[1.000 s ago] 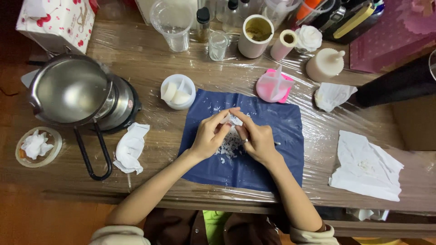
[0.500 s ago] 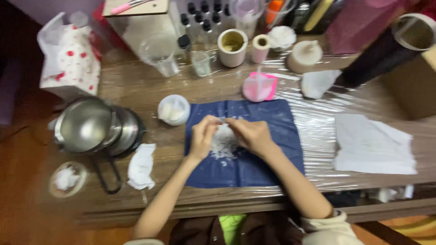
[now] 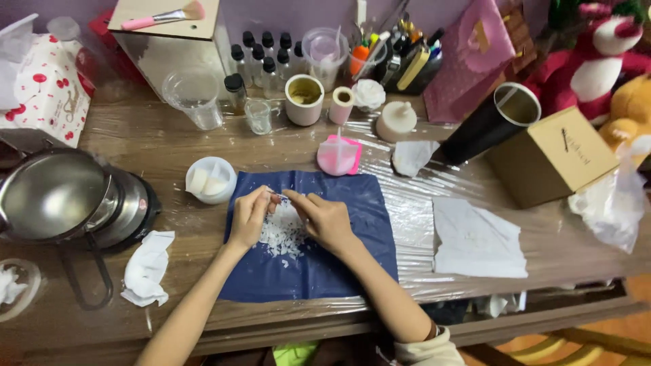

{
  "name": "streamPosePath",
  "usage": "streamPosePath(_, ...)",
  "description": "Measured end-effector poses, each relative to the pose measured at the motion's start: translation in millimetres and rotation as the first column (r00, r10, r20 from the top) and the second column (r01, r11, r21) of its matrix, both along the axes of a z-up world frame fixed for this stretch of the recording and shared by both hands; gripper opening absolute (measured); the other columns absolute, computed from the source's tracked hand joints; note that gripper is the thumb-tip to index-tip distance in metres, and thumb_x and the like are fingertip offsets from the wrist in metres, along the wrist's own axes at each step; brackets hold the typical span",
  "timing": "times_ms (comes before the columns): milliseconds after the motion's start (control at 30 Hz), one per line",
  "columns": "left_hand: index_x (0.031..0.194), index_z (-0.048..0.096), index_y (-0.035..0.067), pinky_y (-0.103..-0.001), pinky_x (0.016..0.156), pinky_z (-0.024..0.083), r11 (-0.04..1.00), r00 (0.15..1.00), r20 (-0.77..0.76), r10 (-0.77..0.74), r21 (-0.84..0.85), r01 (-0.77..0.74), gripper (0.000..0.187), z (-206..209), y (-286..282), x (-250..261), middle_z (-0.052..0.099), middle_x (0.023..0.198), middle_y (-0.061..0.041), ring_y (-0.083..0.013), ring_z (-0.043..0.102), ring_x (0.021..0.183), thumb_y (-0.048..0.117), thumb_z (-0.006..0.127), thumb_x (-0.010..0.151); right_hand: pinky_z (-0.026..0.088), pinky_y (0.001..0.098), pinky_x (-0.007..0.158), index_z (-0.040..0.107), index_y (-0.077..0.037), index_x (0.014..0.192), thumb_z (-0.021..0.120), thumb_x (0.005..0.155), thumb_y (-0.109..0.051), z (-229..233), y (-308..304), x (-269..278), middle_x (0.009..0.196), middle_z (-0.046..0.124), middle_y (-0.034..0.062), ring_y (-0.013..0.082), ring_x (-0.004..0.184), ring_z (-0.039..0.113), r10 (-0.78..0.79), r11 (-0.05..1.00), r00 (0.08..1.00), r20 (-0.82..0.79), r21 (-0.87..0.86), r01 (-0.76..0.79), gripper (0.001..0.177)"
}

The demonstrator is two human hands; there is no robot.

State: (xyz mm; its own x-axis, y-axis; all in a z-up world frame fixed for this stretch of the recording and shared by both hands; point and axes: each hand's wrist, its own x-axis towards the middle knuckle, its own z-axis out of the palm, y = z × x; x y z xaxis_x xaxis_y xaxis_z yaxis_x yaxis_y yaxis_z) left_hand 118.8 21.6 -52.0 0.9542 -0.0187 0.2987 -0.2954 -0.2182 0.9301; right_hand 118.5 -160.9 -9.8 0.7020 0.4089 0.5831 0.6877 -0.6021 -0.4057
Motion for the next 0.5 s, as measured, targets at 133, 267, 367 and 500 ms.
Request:
streamPosePath(133,0.068,0.062,0.009,-0.025,0.048,0.041,0.999,0.999,0.012,0.036,0.010,-0.036,0.034,-3,-1,2,0.053,0.047,-0.004,-0.0147,0.047,0.045,0.022,0.043,0.093,0.046,0.0257,0.043,0.064,-0.023,0.108,0.053,0.091,-0.018,-17,1,4,0.057,0.047,-0.0014,0.0189,0.045,0.056,0.004,0.999,0.999,0.046,-0.044,-0.001,0.020)
streamPosePath(267,0.069,0.063,0.008,-0.026,0.049,0.043,1.000,0.999,0.037,0.021,-0.010,-0.021,0.033,-4,-3,0,0.054,0.048,-0.006,-0.0164,0.049,0.046,0.019,0.045,0.094,0.048,0.0283,0.046,0.063,-0.014,0.098,0.060,0.085,-0.013,-25,2,7,0.061,0.054,0.0021,0.0224,0.051,0.059,0.030,0.991,0.998,-0.056,0.134,-0.022,0.013)
streamPosePath(367,0.078,0.065,0.007,-0.027,0.052,0.045,1.000,0.998,0.063,0.025,-0.010,-0.025,0.030,0,-3,1,0.055,0.052,-0.006,-0.0167,0.053,0.051,0.019,0.044,0.096,0.050,0.0329,0.051,0.065,-0.008,0.093,0.060,0.086,-0.010,-19,-1,8,0.068,0.061,0.0085,0.0281,0.058,0.062,-0.025,0.957,0.999,-0.023,0.288,0.030,0.009)
streamPosePath(500,0.087,0.066,0.006,-0.027,0.056,0.046,0.998,0.997,0.057,0.057,-0.035,-0.055,0.027,10,-3,-4,0.054,0.055,-0.006,-0.0158,0.053,0.055,0.018,0.044,0.096,0.047,0.0257,0.043,0.065,-0.005,0.094,0.055,0.089,-0.014,-36,-15,7,0.063,0.064,0.0041,0.0238,0.046,0.058,-0.110,0.866,0.976,0.185,0.501,0.003,0.015)
